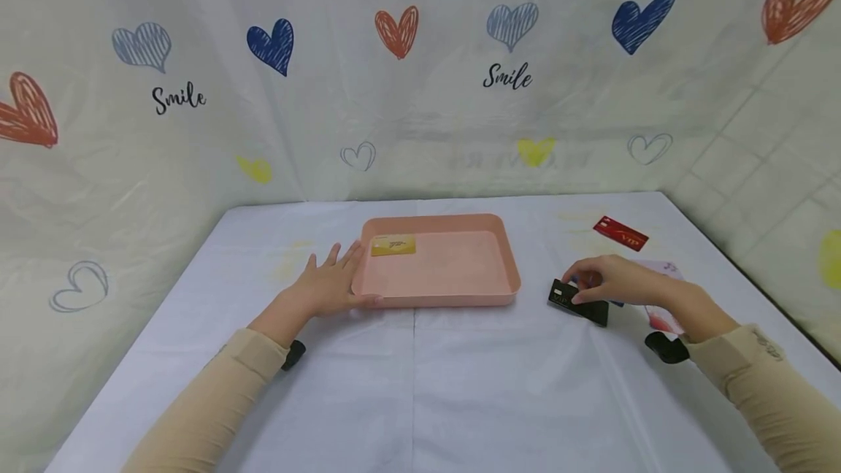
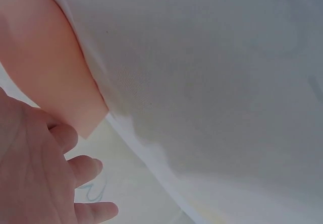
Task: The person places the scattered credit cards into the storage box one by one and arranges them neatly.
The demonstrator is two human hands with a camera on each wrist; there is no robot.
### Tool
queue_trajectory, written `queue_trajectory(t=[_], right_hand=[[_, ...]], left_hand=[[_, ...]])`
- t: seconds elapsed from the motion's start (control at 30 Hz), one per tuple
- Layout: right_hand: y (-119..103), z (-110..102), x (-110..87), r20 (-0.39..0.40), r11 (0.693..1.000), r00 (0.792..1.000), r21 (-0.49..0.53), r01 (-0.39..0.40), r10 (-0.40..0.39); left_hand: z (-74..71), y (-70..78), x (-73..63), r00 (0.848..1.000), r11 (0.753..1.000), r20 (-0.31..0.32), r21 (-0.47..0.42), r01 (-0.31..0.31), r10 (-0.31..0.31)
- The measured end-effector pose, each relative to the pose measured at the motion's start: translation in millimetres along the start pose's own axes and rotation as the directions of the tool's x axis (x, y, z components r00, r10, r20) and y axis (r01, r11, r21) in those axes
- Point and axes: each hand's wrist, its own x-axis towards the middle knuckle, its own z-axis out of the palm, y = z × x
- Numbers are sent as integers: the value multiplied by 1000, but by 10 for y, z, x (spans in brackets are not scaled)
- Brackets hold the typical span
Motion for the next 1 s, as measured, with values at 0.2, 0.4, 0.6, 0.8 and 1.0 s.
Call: queue_trajectory(t=[0.2, 0.4, 0.6, 0.8, 1.0], right_hand=[[75, -18, -43, 43, 1000, 999, 23, -11, 10], [132, -6, -92, 84, 998, 995, 9, -61, 60], [162, -13, -115, 118, 992, 985, 26, -126, 122], [172, -21, -120, 138, 987, 978, 5, -162, 159], [151, -9, -124, 110, 988, 982, -21, -150, 151]], left_hand=[[-45, 17, -24, 1000, 1000, 10, -6, 8, -8], [-57, 28, -29, 1000, 1000, 8, 1, 2, -2], [-60, 35, -37, 1000, 1000, 12, -2, 1, -1], [-50, 30, -26, 1000, 1000, 8, -2, 0, 0], [-42, 22, -19, 1000, 1000, 8, -1, 2, -2]])
